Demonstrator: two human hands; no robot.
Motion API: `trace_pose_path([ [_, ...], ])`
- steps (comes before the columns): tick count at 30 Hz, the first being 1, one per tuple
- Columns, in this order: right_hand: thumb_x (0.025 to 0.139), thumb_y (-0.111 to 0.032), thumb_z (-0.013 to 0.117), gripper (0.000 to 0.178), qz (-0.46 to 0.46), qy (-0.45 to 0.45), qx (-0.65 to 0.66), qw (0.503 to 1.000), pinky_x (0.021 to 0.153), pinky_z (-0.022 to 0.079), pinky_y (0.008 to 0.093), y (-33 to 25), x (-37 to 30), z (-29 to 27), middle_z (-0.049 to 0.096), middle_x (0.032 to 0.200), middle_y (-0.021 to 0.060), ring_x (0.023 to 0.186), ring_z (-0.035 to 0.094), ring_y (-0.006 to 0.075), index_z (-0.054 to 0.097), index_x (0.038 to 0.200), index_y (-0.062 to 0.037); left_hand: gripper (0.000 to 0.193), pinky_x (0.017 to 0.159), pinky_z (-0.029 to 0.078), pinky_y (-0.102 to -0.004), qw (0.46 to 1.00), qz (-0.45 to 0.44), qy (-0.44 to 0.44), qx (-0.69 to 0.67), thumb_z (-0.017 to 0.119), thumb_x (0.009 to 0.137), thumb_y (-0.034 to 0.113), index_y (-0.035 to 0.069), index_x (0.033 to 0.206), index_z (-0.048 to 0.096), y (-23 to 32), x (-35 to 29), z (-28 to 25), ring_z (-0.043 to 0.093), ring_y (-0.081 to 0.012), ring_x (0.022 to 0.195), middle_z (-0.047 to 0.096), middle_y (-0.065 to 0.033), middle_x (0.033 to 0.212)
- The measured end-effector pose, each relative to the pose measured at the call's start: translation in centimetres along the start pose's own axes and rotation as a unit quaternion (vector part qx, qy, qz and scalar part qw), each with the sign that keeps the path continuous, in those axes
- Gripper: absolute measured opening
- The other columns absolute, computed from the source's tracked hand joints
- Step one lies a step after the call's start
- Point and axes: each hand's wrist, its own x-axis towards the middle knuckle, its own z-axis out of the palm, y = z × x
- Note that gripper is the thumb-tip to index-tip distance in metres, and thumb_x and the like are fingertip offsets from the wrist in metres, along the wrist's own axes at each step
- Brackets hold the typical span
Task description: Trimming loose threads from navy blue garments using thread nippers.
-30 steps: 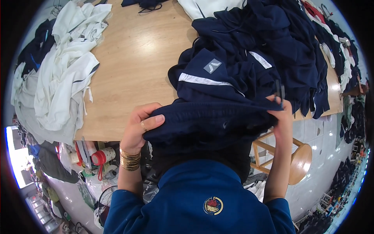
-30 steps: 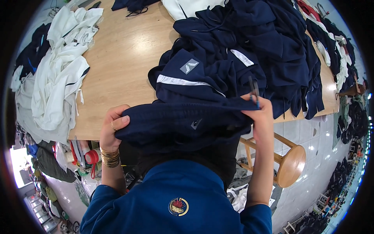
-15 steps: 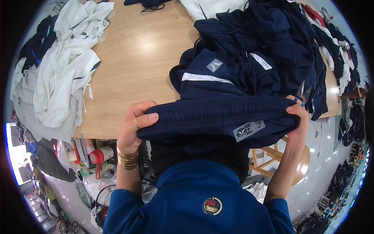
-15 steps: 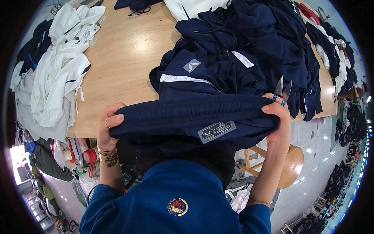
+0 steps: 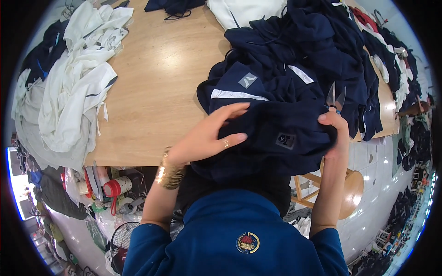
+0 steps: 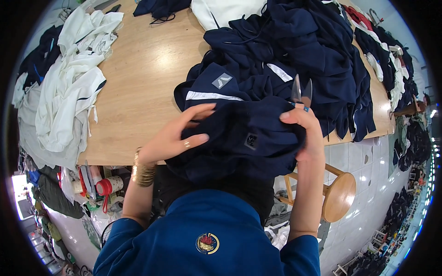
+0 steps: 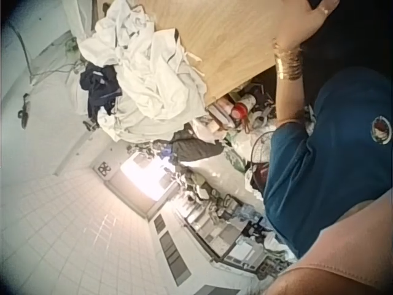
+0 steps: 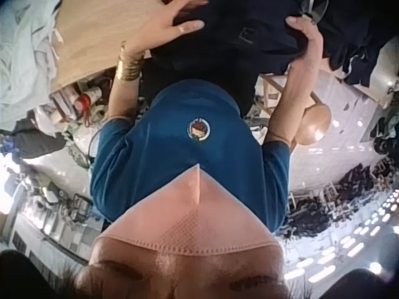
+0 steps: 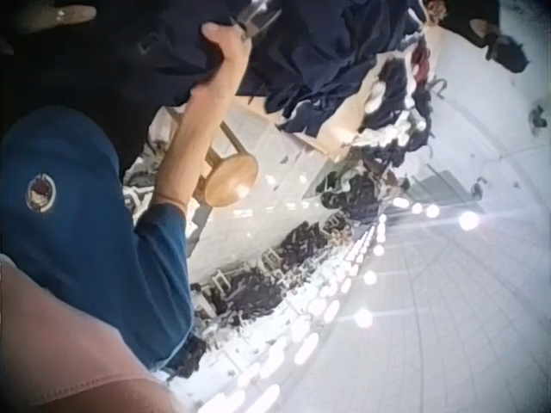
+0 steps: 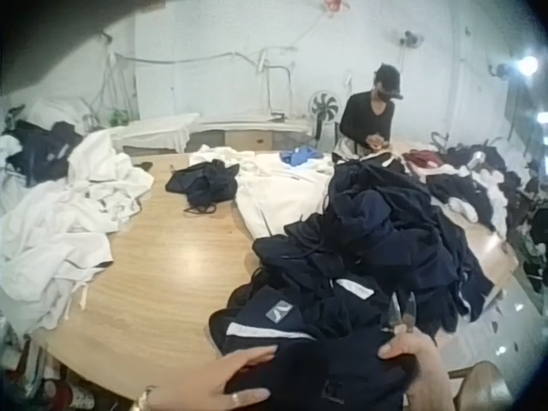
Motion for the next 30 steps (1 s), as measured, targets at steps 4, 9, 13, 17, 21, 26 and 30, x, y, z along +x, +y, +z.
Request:
trace_pose_path([
  [4, 0.055, -0.003, 0.059, 0.028, -0.013, -0.053, 0.012, 0.998, 0.071, 0.047, 0.0258, -0.5, -0.7, 0.1, 0.058, 0.074, 0.0055, 0.067, 0.057, 0.0162, 0.055, 0.083, -0.0023, 0.041, 0.095, 0.037, -0.0324, 0.996, 0.021, 0.062, -0.055, 0.061, 0.085, 0.021, 0.006, 0.121, 0.049, -0.2, 3.5, 1.8, 0.052, -0.0215, 0.108, 0.055, -0.01, 0.116],
  [9, 0.06, -0.005, 0.058, 0.03, -0.074, -0.051, 0.044, 0.995, 0.07, 0.048, 0.0254, -0.5, -0.3, -2.5, 0.061, 0.078, 0.0076, 0.068, 0.059, 0.0171, 0.058, 0.09, 0.0, 0.029, 0.083, 0.044, -0.0285, 0.997, 0.063, -0.046, -0.005, 0.062, 0.085, 0.021, 0.002, 0.105, 0.058, 0.1, 4.6, 1.3, 0.058, -0.017, 0.092, 0.061, -0.0073, 0.1],
  [13, 0.069, -0.007, 0.058, 0.022, -0.138, 0.059, -0.051, 0.987, 0.071, 0.045, 0.023, 0.2, 1.5, -4.7, 0.061, 0.08, 0.0052, 0.071, 0.059, 0.0149, 0.061, 0.09, -0.0003, 0.023, 0.073, 0.044, -0.0202, 0.975, -0.046, -0.068, -0.206, 0.064, 0.083, 0.011, 0.001, 0.103, 0.058, 2.1, 2.6, 0.9, 0.054, -0.0053, 0.08, 0.061, -0.001, 0.088],
  [17, 0.076, -0.007, 0.062, 0.011, -0.259, 0.078, -0.299, 0.915, 0.063, 0.037, 0.0176, 1.7, 2.8, -5.8, 0.053, 0.067, -0.0046, 0.064, 0.045, 0.0035, 0.062, 0.08, 0.0036, 0.018, 0.074, 0.043, -0.0201, 0.99, -0.023, -0.081, -0.112, 0.063, 0.083, 0.01, 0.0, 0.098, 0.059, 3.2, 1.8, 0.8, 0.054, -0.0056, 0.081, 0.061, -0.0005, 0.088],
  [21, 0.077, -0.012, 0.064, 0.014, -0.3, 0.122, -0.349, 0.879, 0.06, 0.035, 0.0179, 2.5, 3.1, -5.4, 0.049, 0.063, -0.0021, 0.063, 0.042, 0.004, 0.062, 0.08, 0.0012, 0.018, 0.074, 0.043, -0.0195, 0.987, -0.066, -0.061, -0.131, 0.063, 0.083, 0.011, 0.0, 0.097, 0.061, 2.3, 1.8, 1.7, 0.054, -0.0054, 0.079, 0.062, -0.0005, 0.088],
  [26, 0.078, -0.02, 0.067, 0.025, -0.28, -0.037, -0.484, 0.828, 0.062, 0.039, 0.0197, 1.5, 1.8, -5.8, 0.06, 0.079, 0.0005, 0.069, 0.051, 0.0067, 0.06, 0.093, -0.0018, 0.018, 0.072, 0.043, -0.0185, 0.965, -0.089, -0.029, -0.246, 0.062, 0.084, 0.011, 0.0, 0.098, 0.062, 2.3, 1.4, 2.4, 0.054, -0.0046, 0.078, 0.063, 0.0, 0.086],
  [30, 0.089, -0.016, 0.055, 0.016, -0.209, -0.035, -0.344, 0.915, 0.05, 0.037, 0.0166, 0.3, -1.8, -3.6, 0.06, 0.072, 0.003, 0.059, 0.053, 0.0047, 0.061, 0.092, -0.0019, 0.018, 0.072, 0.044, -0.0186, 0.967, -0.074, -0.022, -0.244, 0.062, 0.084, 0.01, -0.001, 0.099, 0.062, 3.2, 0.9, 2.5, 0.054, -0.0042, 0.077, 0.063, -0.0003, 0.086],
])
